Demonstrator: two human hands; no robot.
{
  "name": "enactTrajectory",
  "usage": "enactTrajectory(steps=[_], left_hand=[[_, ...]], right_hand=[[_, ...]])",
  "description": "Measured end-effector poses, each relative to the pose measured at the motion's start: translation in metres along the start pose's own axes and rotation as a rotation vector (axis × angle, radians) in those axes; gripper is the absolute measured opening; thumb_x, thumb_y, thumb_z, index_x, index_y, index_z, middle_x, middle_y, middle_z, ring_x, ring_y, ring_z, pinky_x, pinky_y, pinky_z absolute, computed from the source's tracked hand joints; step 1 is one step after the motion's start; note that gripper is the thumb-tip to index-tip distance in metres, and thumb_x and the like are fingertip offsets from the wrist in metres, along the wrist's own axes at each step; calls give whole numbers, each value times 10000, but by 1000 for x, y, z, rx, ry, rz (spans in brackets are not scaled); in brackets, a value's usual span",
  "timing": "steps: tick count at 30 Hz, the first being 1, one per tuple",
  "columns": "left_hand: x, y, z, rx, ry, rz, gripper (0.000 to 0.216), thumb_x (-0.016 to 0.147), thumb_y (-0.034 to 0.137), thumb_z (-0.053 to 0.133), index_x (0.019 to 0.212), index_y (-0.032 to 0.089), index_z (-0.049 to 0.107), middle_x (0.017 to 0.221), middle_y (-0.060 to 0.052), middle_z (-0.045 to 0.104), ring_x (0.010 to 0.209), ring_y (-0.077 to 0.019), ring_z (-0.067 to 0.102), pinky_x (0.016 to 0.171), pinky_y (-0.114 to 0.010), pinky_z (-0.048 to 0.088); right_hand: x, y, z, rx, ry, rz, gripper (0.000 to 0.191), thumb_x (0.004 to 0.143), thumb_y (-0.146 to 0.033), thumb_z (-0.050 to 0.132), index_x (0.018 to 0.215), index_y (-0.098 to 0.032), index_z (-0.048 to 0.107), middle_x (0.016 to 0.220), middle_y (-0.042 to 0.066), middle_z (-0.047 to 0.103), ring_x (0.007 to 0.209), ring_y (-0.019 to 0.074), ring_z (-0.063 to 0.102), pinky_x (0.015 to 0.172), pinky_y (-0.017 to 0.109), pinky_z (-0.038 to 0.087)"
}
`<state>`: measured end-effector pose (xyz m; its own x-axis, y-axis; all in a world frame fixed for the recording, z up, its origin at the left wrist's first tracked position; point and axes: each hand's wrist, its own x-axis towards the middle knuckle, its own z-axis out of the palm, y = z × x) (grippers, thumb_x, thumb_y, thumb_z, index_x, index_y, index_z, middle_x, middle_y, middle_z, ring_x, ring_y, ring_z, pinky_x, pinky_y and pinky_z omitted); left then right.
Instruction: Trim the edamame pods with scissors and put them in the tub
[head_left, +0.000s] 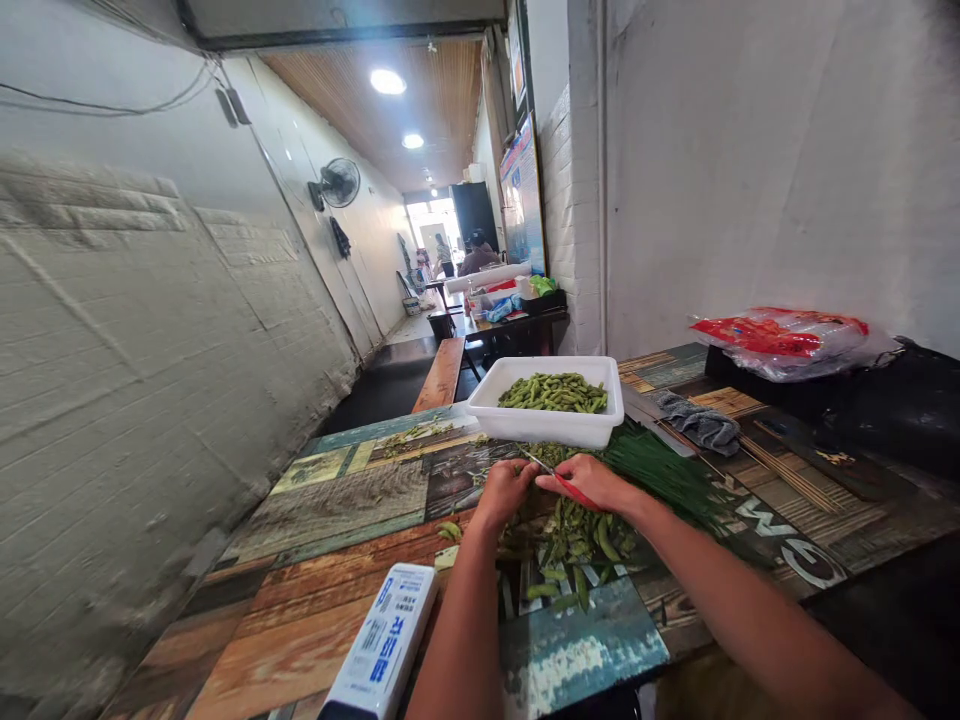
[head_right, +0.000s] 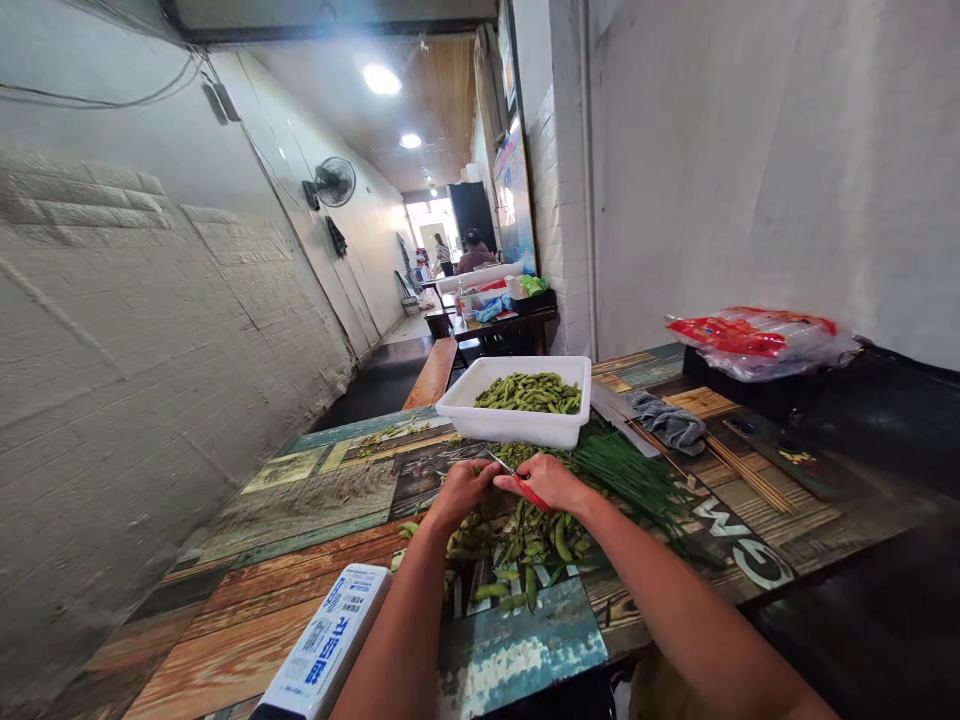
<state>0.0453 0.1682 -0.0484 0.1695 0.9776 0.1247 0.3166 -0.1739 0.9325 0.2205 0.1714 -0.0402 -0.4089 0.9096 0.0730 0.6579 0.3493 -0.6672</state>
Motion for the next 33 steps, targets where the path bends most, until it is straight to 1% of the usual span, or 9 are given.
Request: enactTrajectory(steps=[2,4,9,11,13,17,23,29,33], left_hand=[[-1,-3,-3,-41,-43,-94,377,741,481,596,648,122,667,438,27,412,421,-89,302,447,-222,207],[0,-5,-4,-131,-31,-168,401,717,515,631,702,115,662,422,28,430,384,-81,305,423,-215,191],[5,1,-4,-666,230,-254,395,635,456,756,730,139,539,479,20,504,364,-56,351,372,-175,131],[6,6,-4,-860,302,-236,412,576,357,820,706,142,494,558,-4,554,412,-55,426,360,-158,129],[6,10,-2,-967,318,-214,419,551,278,845,698,137,478,633,-32,595,450,-50,466,351,-145,142],[6,15,1,-1021,275,-251,377,603,232,825,719,129,481,662,-42,623,391,-14,385,338,-135,161],[6,15,6,-1042,281,-244,365,584,199,838,706,114,504,604,-18,593,397,-16,384,337,-126,159],[7,16,10,-1048,319,-288,355,572,182,838,672,108,506,639,-55,622,417,-30,423,338,-134,145],[7,16,11,-1016,263,-286,325,572,180,834,669,94,536,673,-69,644,402,-20,401,338,-143,140]], right_hand=[[1,1,3,-31,-20,11,648,712,-783,428,465,-186,382,508,-43,255,509,88,258,490,250,162],[1,2,5,-40,-9,5,665,702,-804,411,458,-185,390,496,-43,257,502,87,257,484,249,162],[3,2,2,76,85,22,658,701,-814,416,490,-192,384,469,-45,325,474,82,300,467,234,198],[3,1,0,181,56,59,650,720,-816,391,539,-193,429,457,-44,372,443,85,340,451,230,227],[1,-1,-2,270,7,84,660,729,-822,366,601,-186,488,452,-39,419,418,92,379,436,230,257],[-2,-7,-2,310,-32,95,658,713,-820,421,647,-175,533,444,-43,448,401,94,412,421,227,285],[-1,-3,3,388,-48,120,618,738,-781,459,691,-173,560,435,-61,449,373,92,428,402,224,310],[0,-1,5,507,-81,133,589,735,-750,510,761,-166,588,419,-72,447,354,93,436,379,217,326],[-4,-9,1,567,-95,151,594,708,-758,527,749,-168,579,416,-71,447,336,85,405,358,214,307]])
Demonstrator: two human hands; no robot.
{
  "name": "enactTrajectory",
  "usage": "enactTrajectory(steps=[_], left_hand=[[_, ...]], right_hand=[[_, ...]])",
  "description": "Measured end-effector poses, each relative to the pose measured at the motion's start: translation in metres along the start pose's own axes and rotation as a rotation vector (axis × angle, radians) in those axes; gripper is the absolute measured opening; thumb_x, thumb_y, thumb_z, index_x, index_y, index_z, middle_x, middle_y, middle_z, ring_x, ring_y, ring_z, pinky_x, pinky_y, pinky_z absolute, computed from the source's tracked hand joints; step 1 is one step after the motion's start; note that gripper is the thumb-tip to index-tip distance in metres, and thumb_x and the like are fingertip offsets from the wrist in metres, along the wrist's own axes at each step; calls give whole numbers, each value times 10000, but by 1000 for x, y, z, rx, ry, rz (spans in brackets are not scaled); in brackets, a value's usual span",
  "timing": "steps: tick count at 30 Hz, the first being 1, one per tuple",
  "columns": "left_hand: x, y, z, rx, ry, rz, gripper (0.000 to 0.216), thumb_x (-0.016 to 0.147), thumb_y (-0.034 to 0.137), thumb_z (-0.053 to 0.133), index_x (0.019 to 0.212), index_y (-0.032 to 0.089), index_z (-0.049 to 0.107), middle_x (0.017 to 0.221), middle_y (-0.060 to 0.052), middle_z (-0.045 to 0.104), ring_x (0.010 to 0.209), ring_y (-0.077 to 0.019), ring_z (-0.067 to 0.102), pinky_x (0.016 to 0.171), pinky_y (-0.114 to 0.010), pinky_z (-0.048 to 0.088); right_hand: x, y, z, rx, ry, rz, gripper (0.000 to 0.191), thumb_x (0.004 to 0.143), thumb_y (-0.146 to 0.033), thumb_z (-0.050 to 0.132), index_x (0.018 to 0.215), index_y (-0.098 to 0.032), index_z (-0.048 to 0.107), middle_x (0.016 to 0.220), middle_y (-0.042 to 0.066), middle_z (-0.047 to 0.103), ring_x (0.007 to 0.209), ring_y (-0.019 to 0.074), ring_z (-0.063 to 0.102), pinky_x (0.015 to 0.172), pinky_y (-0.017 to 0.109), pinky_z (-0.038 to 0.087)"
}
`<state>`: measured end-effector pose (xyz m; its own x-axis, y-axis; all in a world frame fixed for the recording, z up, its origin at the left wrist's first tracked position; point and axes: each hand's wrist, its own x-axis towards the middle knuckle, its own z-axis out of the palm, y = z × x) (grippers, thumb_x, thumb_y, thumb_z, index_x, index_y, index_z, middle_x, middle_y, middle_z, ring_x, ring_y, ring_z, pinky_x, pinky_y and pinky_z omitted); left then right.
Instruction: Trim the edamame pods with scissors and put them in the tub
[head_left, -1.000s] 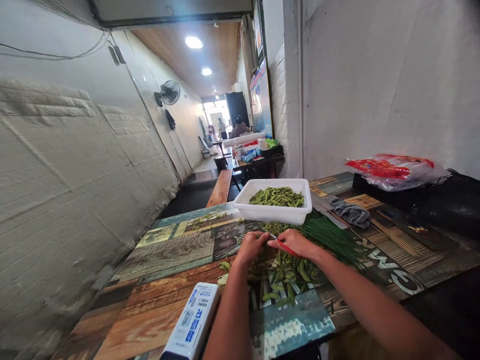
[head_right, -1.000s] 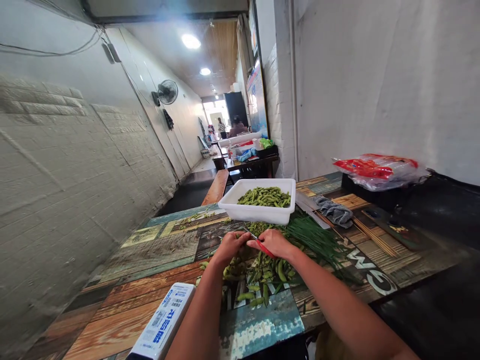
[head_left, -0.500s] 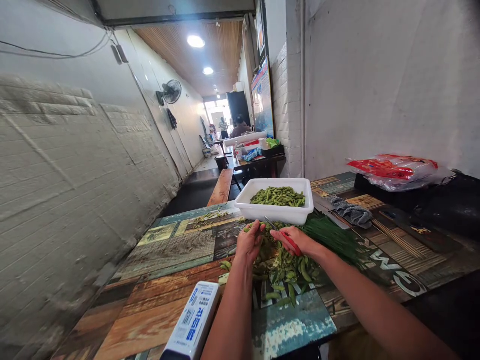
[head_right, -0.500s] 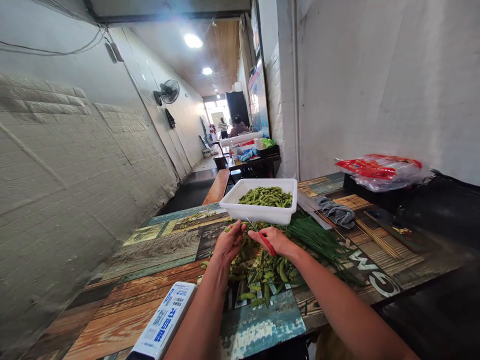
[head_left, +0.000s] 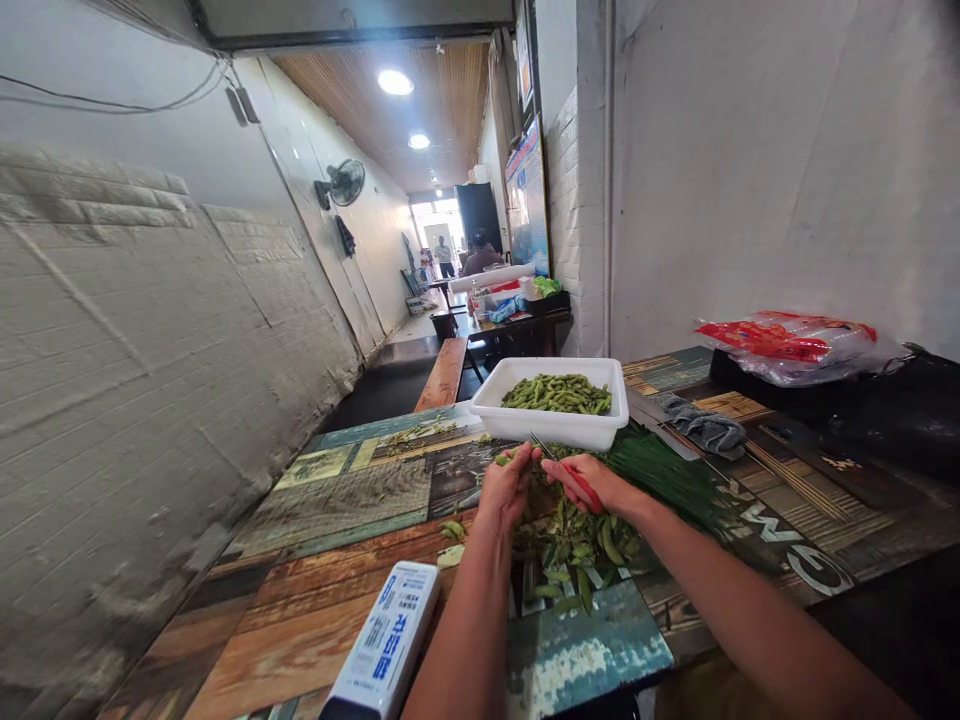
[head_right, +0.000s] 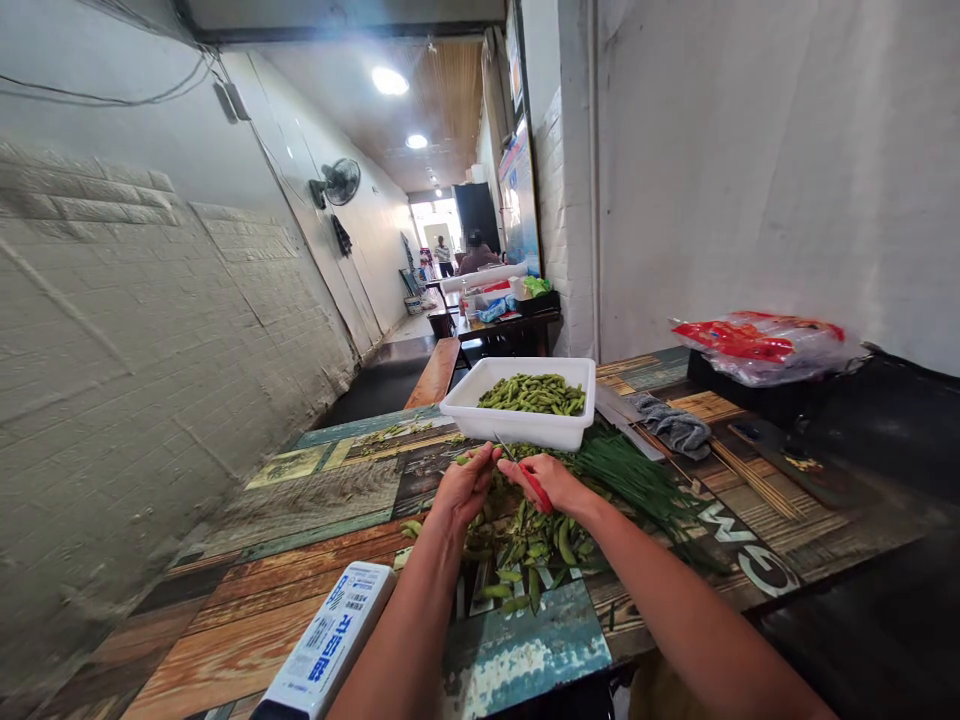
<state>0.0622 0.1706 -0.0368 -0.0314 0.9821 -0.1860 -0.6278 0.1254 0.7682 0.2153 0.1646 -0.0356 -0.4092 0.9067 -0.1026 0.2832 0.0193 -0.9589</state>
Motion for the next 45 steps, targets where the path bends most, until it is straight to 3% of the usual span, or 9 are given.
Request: enactTrajectory(steps=[3,11,17,22,25,29,33,39,45], left_hand=[[-2,1,1,42,-27,-12,316,584,206,829,675,84,551,670,-69,651,356,5,314,332,-153,130],[-10,14,0,66,68,62,270,667,167,740,718,142,476,639,-31,606,654,-160,661,352,-141,153],[-4,27,-15,140,244,75,167,725,79,489,883,131,508,800,-97,672,663,-172,674,357,-166,156],[3,29,-32,530,415,228,135,727,112,452,814,136,552,613,-39,615,496,-158,604,418,-187,285],[6,25,-40,841,328,227,134,764,127,452,797,136,582,600,-40,611,499,-154,575,493,-221,364],[6,17,-42,1469,154,298,126,797,203,558,800,154,674,793,-87,683,753,-192,617,648,-251,401],[3,10,-39,1766,147,203,126,745,226,651,839,179,720,914,-107,698,845,-234,621,646,-266,376],[3,13,-31,1356,136,349,180,771,289,650,783,128,730,633,-53,630,608,-153,542,573,-240,342],[3,9,-28,738,-53,126,559,564,574,755,818,82,677,482,44,434,402,-54,259,430,-211,177]], right_hand=[[-3,-5,1,-35,30,20,613,685,-783,512,696,-172,561,395,-70,420,321,82,376,352,220,290],[1,2,-2,-268,92,-39,633,729,-783,442,607,-171,550,395,-45,407,362,89,370,410,233,245],[7,1,-13,-720,262,-32,520,751,-657,569,557,-175,558,514,4,521,514,124,461,485,241,240],[6,-4,-18,-871,309,45,420,806,-574,565,687,-183,659,694,71,680,643,175,589,507,247,261],[4,-5,-18,-900,292,60,462,806,-619,547,726,-184,683,742,86,707,693,191,627,511,243,266],[4,-3,-17,-912,265,75,508,794,-667,529,752,-188,691,768,85,716,712,193,640,509,243,269],[5,-3,-15,-923,256,78,497,793,-659,540,763,-187,692,779,83,716,713,191,633,514,242,269],[4,-3,-11,-821,188,-7,520,779,-666,541,639,-173,627,628,23,617,591,138,518,505,236,243],[5,2,-10,-610,109,-86,605,748,-739,472,521,-179,449,503,-45,393,510,91,334,494,246,191]])
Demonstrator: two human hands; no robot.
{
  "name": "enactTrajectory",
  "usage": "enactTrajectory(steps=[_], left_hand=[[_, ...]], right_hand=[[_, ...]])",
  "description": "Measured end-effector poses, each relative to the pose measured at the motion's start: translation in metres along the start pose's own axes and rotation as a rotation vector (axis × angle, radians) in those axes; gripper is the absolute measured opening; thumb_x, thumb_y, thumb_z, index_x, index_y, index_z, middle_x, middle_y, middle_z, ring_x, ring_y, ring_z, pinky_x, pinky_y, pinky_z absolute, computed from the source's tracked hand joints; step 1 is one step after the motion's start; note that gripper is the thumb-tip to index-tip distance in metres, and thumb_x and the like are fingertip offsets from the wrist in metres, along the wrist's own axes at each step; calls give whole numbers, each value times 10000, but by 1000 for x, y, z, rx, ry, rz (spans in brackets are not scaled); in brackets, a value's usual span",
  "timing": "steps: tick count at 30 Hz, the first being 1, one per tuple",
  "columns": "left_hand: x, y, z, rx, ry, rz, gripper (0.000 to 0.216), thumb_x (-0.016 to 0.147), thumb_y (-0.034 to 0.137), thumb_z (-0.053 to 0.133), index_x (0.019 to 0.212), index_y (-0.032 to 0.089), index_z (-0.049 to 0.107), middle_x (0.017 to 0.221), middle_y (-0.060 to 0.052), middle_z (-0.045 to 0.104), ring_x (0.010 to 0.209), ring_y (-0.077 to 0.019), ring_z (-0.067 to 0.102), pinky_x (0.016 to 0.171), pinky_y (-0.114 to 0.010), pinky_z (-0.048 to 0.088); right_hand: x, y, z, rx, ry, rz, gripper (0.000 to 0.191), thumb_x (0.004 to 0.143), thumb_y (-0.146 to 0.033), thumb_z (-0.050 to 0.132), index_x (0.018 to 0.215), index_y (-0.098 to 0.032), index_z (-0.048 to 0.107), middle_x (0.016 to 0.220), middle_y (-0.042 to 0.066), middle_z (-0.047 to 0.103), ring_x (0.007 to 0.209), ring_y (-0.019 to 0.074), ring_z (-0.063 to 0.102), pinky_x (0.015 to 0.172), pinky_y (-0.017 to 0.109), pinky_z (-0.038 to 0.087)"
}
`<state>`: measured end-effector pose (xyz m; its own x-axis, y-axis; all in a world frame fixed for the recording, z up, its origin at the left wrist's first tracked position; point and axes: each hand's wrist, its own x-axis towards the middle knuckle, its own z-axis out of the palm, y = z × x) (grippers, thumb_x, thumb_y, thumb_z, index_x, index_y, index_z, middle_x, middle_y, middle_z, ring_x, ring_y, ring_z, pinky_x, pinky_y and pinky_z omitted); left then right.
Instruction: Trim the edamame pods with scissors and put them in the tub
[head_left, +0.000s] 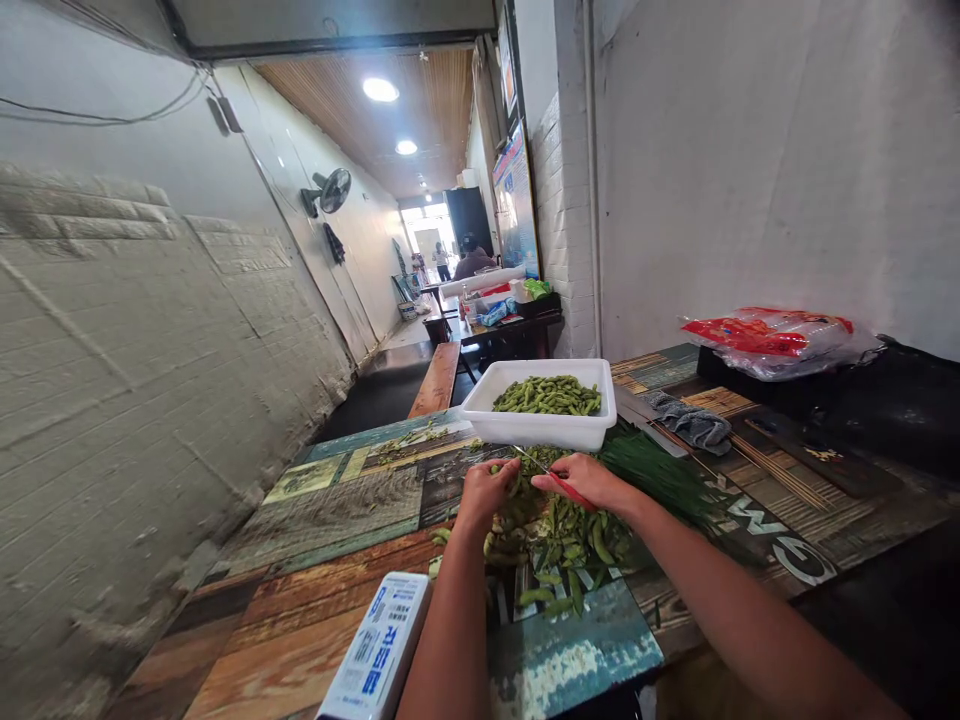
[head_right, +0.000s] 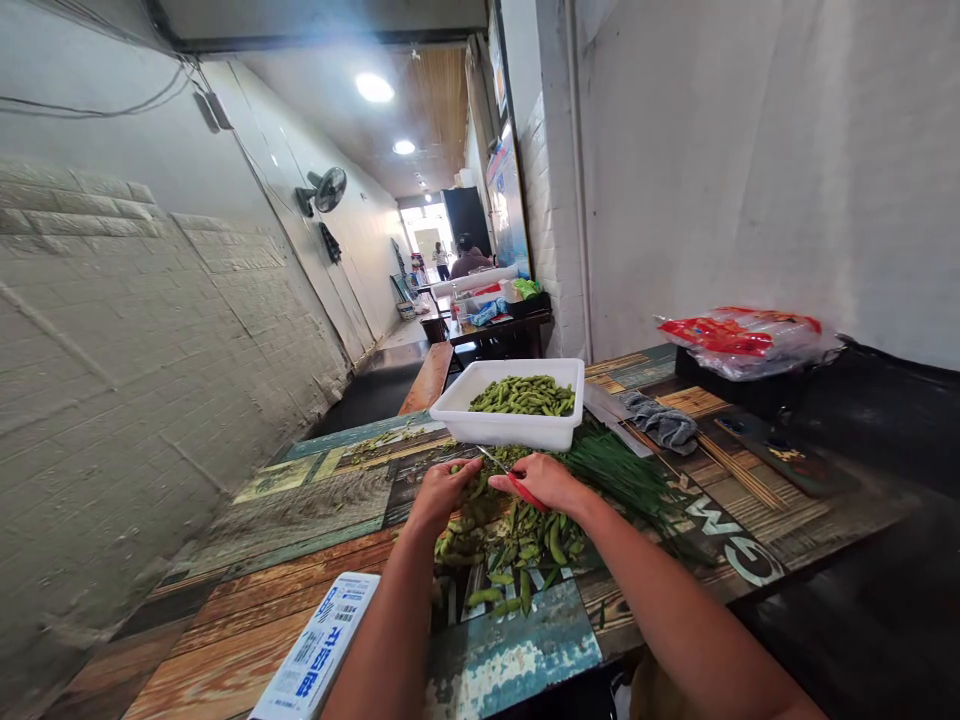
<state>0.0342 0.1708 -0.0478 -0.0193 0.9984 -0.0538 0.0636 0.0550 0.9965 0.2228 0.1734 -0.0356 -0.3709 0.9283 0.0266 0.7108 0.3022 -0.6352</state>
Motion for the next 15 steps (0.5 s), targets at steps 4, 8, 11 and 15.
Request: enactTrajectory(steps=[4,8,11,15], left_hand=[[-2,1,4,-22,-60,22,591,518,606,759,765,81,647,479,47,412,413,-46,242,429,-205,146],[-3,4,7,74,-60,71,580,550,620,718,748,78,659,488,41,408,444,-55,250,442,-210,154],[-4,5,8,111,-41,84,570,560,624,694,733,82,663,495,32,424,459,-65,266,449,-216,172],[-3,4,9,159,-12,88,515,574,590,684,710,94,664,483,28,436,455,-72,280,454,-223,189]], right_hand=[[0,-1,2,46,8,-34,612,721,-748,474,502,-183,388,510,-51,332,524,88,292,499,248,176],[-2,-3,1,49,32,-47,609,717,-741,472,491,-182,391,510,-50,313,529,88,284,506,248,173],[-3,-4,-1,59,30,-58,602,724,-729,477,492,-183,378,511,-52,305,529,87,282,506,247,176],[-4,-3,-1,49,30,-52,588,719,-711,506,497,-179,390,516,-55,299,528,85,278,502,247,170]])
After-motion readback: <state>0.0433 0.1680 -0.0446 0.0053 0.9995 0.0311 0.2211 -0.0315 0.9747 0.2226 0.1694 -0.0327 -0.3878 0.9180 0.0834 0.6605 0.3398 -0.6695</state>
